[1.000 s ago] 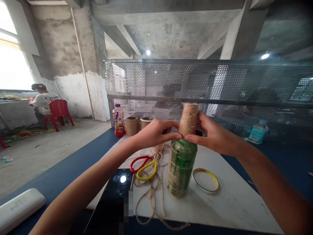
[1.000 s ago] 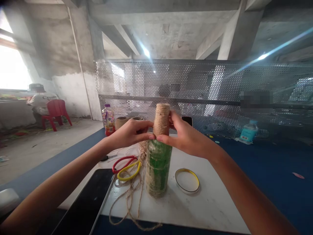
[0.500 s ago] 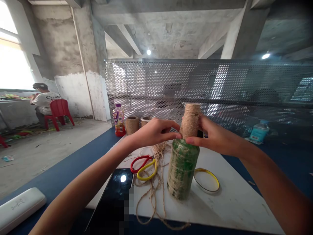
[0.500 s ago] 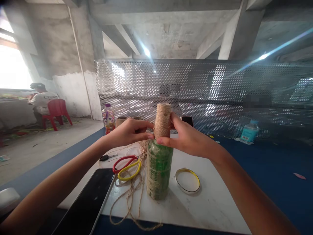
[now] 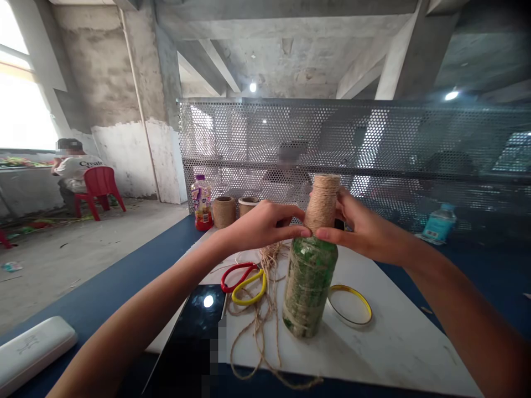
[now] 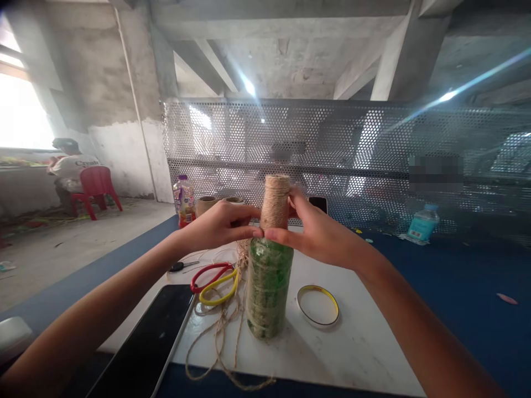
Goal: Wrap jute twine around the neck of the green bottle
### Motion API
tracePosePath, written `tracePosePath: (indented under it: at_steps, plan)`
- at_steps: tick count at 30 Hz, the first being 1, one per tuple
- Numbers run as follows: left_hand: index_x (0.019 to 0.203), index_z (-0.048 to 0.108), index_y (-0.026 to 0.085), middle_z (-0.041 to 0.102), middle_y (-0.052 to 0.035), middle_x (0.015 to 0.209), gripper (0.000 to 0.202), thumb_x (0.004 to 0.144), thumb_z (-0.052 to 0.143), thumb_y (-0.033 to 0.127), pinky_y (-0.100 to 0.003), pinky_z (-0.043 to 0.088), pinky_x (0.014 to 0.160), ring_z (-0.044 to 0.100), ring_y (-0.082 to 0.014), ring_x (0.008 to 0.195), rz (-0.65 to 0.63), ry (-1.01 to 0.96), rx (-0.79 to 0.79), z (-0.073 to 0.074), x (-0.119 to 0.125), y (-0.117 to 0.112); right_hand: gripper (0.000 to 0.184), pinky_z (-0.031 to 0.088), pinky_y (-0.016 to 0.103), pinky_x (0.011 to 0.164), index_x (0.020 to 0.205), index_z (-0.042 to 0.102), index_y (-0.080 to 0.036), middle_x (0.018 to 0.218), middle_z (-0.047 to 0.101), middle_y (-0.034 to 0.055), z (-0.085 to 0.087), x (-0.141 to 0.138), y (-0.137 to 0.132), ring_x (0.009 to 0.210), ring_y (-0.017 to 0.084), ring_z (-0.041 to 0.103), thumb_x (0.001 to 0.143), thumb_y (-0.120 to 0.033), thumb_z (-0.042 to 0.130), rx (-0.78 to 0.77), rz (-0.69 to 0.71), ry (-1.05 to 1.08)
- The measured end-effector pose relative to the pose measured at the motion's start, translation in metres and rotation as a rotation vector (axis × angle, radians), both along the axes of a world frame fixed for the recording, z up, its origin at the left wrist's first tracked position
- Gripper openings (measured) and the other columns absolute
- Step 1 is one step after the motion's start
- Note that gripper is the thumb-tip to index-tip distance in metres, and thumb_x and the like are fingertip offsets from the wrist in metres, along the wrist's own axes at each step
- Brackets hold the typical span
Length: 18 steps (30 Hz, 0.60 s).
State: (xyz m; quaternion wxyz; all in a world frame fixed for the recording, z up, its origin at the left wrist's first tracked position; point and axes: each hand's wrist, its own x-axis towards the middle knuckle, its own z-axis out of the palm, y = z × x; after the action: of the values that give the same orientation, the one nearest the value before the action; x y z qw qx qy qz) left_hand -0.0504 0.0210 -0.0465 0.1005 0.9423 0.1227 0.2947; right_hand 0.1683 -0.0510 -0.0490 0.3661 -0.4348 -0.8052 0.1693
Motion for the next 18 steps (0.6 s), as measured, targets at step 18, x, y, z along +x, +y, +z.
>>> tracePosePath:
  at_steps: [18]
  plan:
    - [0.1,0.07,0.014,0.055,0.002,0.063,0.033,0.088,0.056,0.04,-0.019,0.033,0.05,0.042,-0.0069,0.054,-0.023,0.008,-0.011,0.0,-0.002,0.003,0.057,0.048,0.045,0.099,0.131,0.042,-0.033,0.134,0.053,0.0035,0.002,0.003,0.002,0.123,0.028,0.051,0.081,-0.029,0.068,-0.014,0.048,0.014]
